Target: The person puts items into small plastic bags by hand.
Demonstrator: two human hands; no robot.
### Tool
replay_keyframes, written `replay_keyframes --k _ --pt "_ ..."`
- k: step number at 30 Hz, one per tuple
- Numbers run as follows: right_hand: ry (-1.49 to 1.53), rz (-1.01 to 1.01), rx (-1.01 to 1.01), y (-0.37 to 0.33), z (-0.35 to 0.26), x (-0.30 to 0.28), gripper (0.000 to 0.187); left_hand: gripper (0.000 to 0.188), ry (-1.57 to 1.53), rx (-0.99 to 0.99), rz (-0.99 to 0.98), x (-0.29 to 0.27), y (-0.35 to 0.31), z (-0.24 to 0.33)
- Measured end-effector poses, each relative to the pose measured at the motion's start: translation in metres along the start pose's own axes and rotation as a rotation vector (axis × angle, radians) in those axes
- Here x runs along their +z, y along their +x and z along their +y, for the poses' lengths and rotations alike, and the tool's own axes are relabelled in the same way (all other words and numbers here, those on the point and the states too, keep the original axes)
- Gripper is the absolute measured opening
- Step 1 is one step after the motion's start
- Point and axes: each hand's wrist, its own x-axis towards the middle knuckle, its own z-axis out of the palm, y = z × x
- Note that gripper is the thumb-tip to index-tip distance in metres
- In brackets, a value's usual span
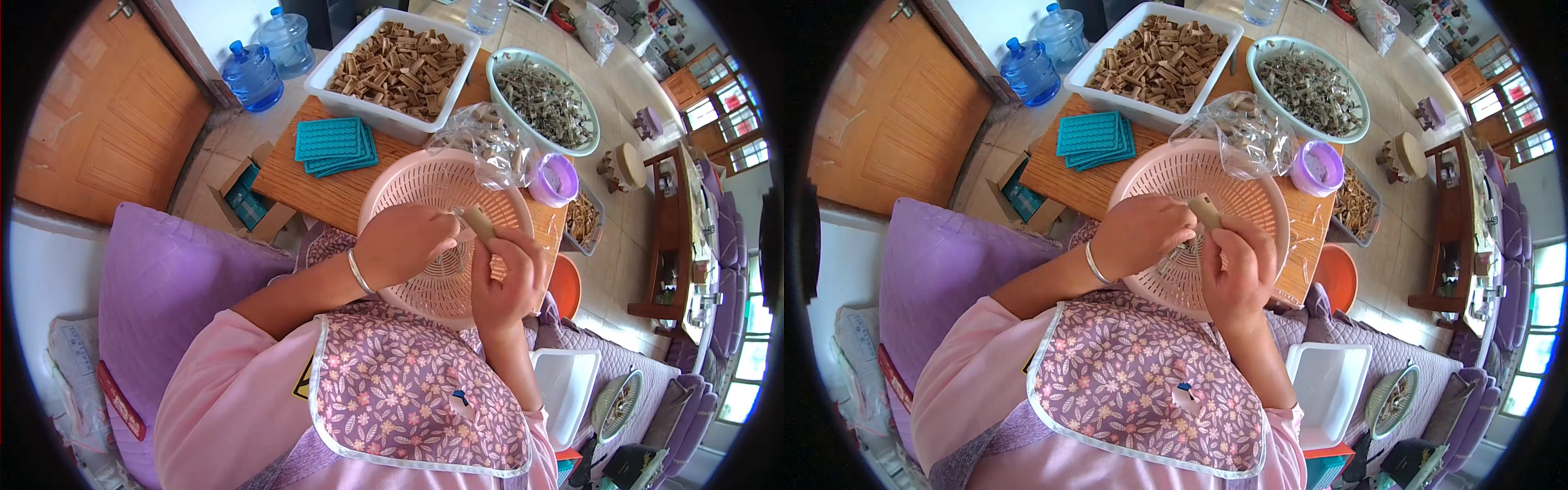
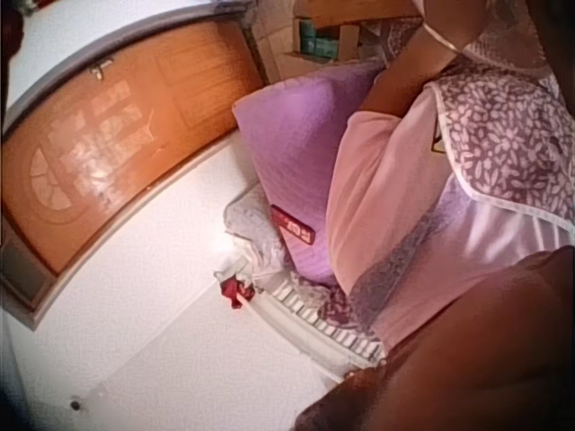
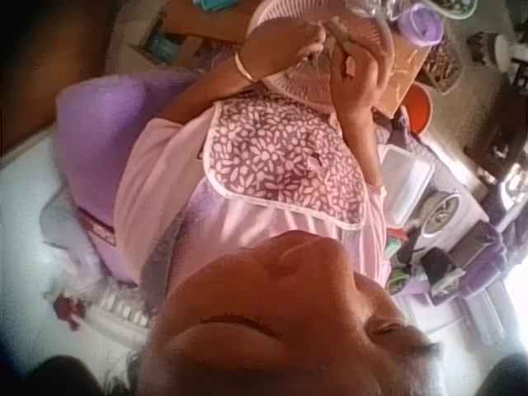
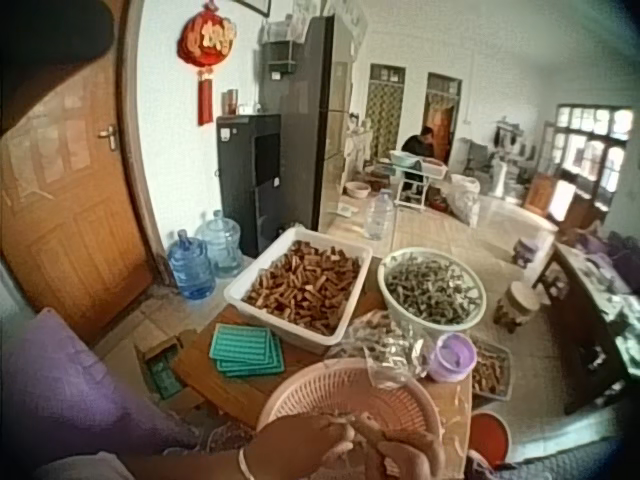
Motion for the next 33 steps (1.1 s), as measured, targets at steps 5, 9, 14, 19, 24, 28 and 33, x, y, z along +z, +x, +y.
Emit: replay_keyframes --k 5,9,14,19,24,28,33 --pt "0.01 -0.087 0.048 -0.008 0.005 -0.001 0.028 0.015 0.031 0.015 0.106 -0.004 -0.004 0.003" --pt "0.033 -0.213 0.159 -0.002 0.002 -0.006 0.024 0.016 0.052 0.018 0.133 -0.004 -0.002 0.001" --pt "0.132 -0.361 0.301 0.015 0.002 -0.011 0.022 0.03 0.122 0.145 0.224 0.003 -0.001 -0.009" --pt "0.197 -0.5 0.299 0.028 0.008 -0.012 0.021 0.039 0.079 0.126 0.274 0.007 0.002 -0.009" --pt "0.249 -0.615 0.517 0.033 0.014 -0.01 0.021 0.041 0.004 0.07 0.177 0.008 0.002 -0.011" --pt "0.381 -0.621 0.487 0.031 0.019 -0.003 0.02 0.045 -0.166 0.037 0.142 0.009 0.001 -0.01" --pt "0.266 -0.542 0.275 0.024 0.027 0.0 0.022 0.048 -0.334 -0.056 0.145 0.007 0.002 -0.008"
